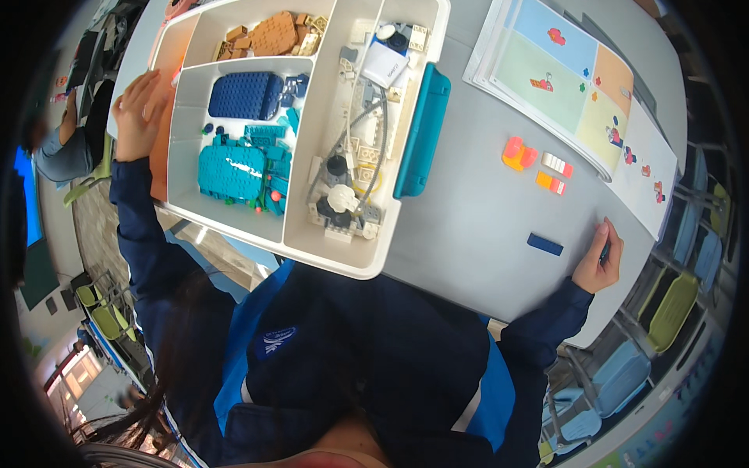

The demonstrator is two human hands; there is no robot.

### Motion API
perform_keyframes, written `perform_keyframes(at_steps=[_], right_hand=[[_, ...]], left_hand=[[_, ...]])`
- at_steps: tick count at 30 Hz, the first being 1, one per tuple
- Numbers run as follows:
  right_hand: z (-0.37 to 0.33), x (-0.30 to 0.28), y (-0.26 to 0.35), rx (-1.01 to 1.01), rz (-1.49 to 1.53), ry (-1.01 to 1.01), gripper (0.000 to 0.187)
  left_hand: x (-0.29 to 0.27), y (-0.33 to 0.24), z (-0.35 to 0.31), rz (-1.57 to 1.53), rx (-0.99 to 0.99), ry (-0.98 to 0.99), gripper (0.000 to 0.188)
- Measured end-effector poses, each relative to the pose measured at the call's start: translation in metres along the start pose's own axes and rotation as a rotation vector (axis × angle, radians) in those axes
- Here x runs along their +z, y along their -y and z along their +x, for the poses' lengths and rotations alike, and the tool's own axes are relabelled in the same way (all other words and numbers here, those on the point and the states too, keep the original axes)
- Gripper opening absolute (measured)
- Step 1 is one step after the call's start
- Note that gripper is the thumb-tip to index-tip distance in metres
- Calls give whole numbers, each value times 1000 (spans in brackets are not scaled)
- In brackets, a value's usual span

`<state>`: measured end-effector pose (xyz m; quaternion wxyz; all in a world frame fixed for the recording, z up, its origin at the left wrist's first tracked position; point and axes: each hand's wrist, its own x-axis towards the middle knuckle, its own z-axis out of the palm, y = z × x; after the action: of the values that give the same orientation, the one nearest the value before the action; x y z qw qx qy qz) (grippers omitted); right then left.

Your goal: The person assembles small colorful plastic building blocks by hand, selecting pieces from a compartmentalized tray and snapping them together on a white table. The person repeatedly picks, aligns, and connects blocks to form small structures, occasionally adjusting the arrangement.

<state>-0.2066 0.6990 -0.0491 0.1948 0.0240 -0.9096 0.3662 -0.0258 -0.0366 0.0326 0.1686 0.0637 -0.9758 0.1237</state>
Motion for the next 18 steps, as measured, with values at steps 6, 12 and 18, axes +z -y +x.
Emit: perform_keyframes(at_steps=[6, 12, 18], right_hand=[[-1, -7, -11, 32, 91, 52, 25], [1, -1, -2, -26, 60, 23, 16], [4, 3, 19, -105, -64, 20, 18]], left_hand=[[-86, -111, 13, -322, -77, -149, 25], [-133, -230, 9, -535, 76, -74, 24], [-94, -274, -7, -633, -44, -189, 21]])
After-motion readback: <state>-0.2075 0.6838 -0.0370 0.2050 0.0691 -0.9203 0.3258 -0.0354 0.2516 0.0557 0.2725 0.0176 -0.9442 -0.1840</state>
